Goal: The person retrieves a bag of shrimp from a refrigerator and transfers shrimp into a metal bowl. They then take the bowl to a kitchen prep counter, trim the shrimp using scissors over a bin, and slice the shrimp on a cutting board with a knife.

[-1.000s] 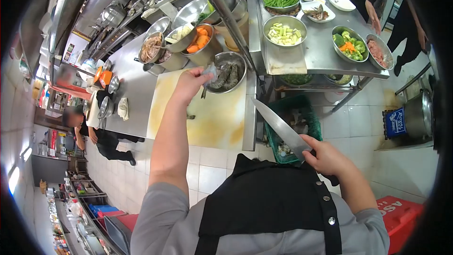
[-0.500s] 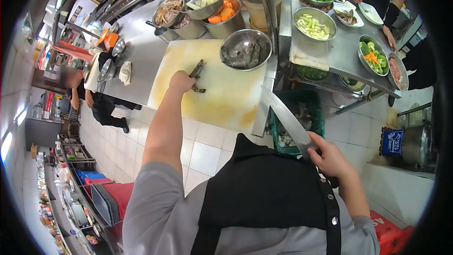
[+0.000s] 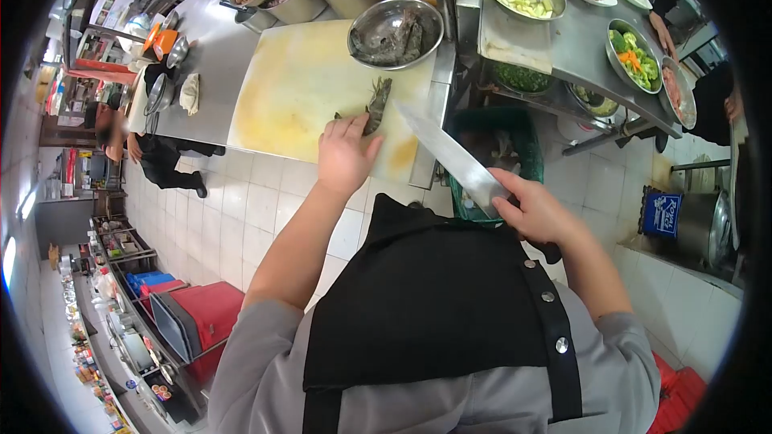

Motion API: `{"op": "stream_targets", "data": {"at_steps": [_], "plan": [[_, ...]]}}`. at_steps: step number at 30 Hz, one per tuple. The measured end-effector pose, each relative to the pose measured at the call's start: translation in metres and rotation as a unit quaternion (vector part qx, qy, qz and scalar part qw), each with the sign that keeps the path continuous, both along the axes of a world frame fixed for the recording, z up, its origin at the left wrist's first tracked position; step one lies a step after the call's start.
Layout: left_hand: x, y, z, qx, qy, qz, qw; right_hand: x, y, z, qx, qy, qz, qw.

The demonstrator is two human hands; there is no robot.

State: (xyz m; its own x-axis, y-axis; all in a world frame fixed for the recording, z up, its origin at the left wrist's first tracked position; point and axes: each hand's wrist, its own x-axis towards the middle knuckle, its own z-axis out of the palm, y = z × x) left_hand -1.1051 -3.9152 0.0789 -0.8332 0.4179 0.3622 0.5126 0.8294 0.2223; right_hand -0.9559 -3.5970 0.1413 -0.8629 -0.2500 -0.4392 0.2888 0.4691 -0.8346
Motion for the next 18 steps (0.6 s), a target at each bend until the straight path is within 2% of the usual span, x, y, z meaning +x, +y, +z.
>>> {"op": "stream_targets", "data": {"at_steps": [2, 5, 8, 18], "plan": [[-0.005, 0.002, -0.003, -0.001, -0.019, 0.021, 1.0, -0.006, 0.0, 0.006, -0.013, -0.054, 0.014, 0.998], [-0.017, 0.001, -0.006, 0.009, -0.045, 0.028, 0.999, -0.01, 0.002, -0.003, -0.036, -0.053, 0.029, 0.998], [-0.022, -0.001, -0.004, 0.019, -0.102, 0.031, 0.994, -0.013, 0.004, -0.026, -0.048, 0.036, 0.055, 0.997], [-0.025, -0.006, 0.001, 0.039, -0.162, 0.025, 0.986, -0.022, 0.001, -0.012, -0.024, -0.055, 0.071, 0.996]]}}
